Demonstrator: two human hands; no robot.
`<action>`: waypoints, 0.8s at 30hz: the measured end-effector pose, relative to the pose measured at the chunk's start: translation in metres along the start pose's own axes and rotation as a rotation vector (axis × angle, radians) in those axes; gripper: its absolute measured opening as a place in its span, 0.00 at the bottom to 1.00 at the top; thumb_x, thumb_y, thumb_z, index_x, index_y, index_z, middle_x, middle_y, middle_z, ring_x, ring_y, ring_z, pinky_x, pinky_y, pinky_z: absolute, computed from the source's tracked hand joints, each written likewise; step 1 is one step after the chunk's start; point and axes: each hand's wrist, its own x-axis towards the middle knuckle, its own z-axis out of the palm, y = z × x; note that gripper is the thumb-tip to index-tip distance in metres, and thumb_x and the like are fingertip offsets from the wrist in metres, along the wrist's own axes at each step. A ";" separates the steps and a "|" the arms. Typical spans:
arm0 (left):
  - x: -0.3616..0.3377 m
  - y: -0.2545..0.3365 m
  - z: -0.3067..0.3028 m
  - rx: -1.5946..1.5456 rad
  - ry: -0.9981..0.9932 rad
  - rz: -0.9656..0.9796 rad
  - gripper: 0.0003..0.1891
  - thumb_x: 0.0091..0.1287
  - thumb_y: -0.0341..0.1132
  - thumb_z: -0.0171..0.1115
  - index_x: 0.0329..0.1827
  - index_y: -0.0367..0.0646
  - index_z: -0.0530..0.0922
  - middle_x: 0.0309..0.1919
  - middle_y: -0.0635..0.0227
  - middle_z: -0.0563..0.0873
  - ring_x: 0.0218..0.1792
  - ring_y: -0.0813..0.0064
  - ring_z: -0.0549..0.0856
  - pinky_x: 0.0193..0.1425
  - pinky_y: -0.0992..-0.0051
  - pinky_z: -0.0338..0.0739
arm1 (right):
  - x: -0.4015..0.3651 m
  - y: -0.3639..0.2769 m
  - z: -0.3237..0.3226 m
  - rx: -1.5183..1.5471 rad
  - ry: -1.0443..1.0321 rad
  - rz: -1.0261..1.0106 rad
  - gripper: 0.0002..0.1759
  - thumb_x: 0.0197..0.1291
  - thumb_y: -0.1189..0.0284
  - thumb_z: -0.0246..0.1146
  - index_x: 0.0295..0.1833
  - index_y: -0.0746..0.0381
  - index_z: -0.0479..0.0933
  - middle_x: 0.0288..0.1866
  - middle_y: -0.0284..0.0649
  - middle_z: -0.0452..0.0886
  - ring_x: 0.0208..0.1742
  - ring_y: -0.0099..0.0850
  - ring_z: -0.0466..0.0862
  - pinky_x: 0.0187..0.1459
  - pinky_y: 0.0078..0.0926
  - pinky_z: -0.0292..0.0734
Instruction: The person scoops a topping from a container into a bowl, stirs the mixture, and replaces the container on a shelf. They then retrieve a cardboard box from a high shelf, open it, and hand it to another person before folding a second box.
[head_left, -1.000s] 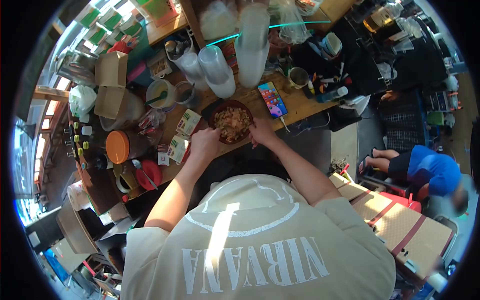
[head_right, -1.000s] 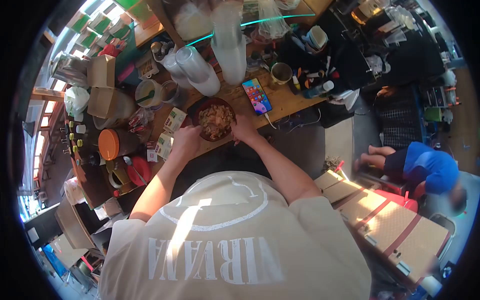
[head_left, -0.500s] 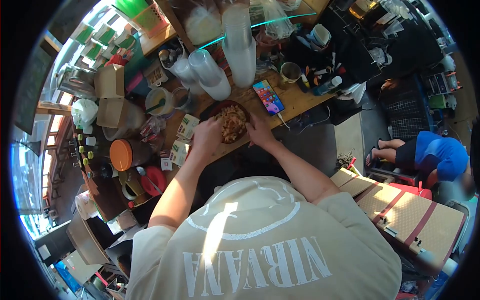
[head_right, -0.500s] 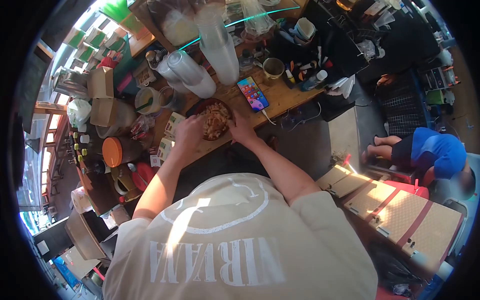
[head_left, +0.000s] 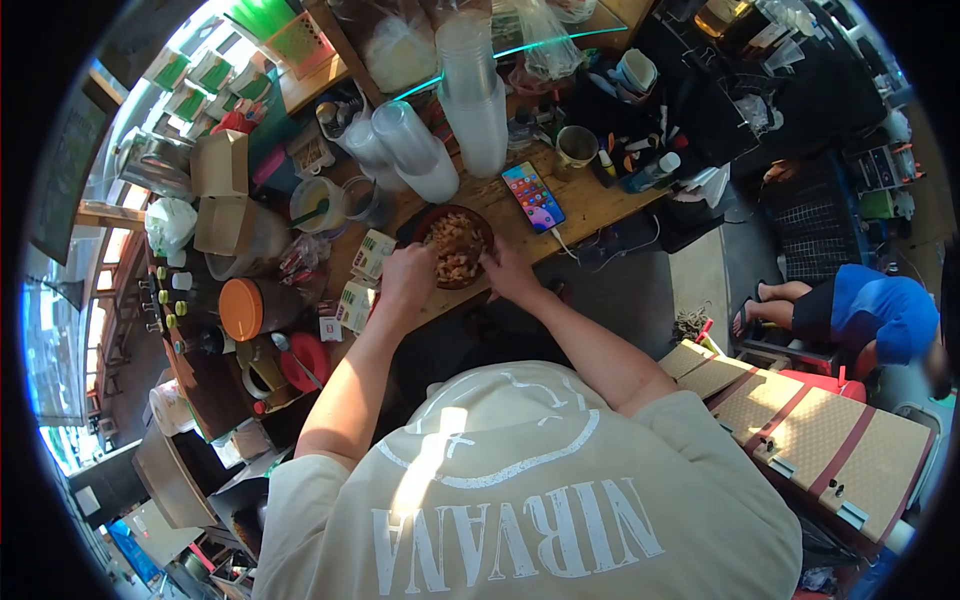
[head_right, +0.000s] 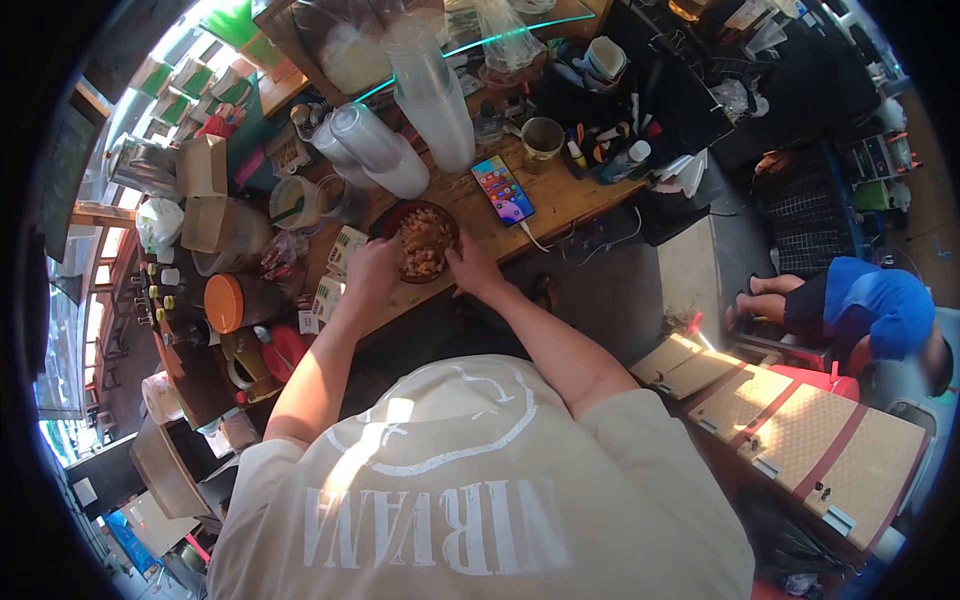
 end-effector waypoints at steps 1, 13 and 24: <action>0.004 0.005 -0.001 -0.019 0.034 -0.025 0.08 0.63 0.28 0.62 0.43 0.42 0.86 0.40 0.52 0.91 0.42 0.50 0.92 0.45 0.54 0.87 | -0.004 -0.001 0.004 0.065 0.014 0.015 0.22 0.75 0.76 0.53 0.73 0.63 0.67 0.33 0.43 0.81 0.23 0.31 0.83 0.21 0.34 0.87; 0.034 0.000 -0.003 0.046 -0.093 0.168 0.10 0.61 0.30 0.62 0.43 0.44 0.88 0.38 0.54 0.91 0.42 0.49 0.91 0.46 0.53 0.85 | 0.017 -0.023 -0.031 -0.110 -0.157 -0.013 0.27 0.71 0.77 0.52 0.74 0.64 0.68 0.50 0.53 0.84 0.38 0.48 0.91 0.27 0.39 0.92; -0.014 -0.015 -0.002 0.025 -0.151 0.037 0.10 0.62 0.28 0.62 0.45 0.42 0.85 0.39 0.52 0.90 0.45 0.48 0.91 0.49 0.53 0.85 | 0.025 -0.009 -0.025 -0.126 -0.124 -0.001 0.23 0.69 0.77 0.54 0.69 0.67 0.72 0.51 0.57 0.86 0.28 0.48 0.90 0.27 0.40 0.90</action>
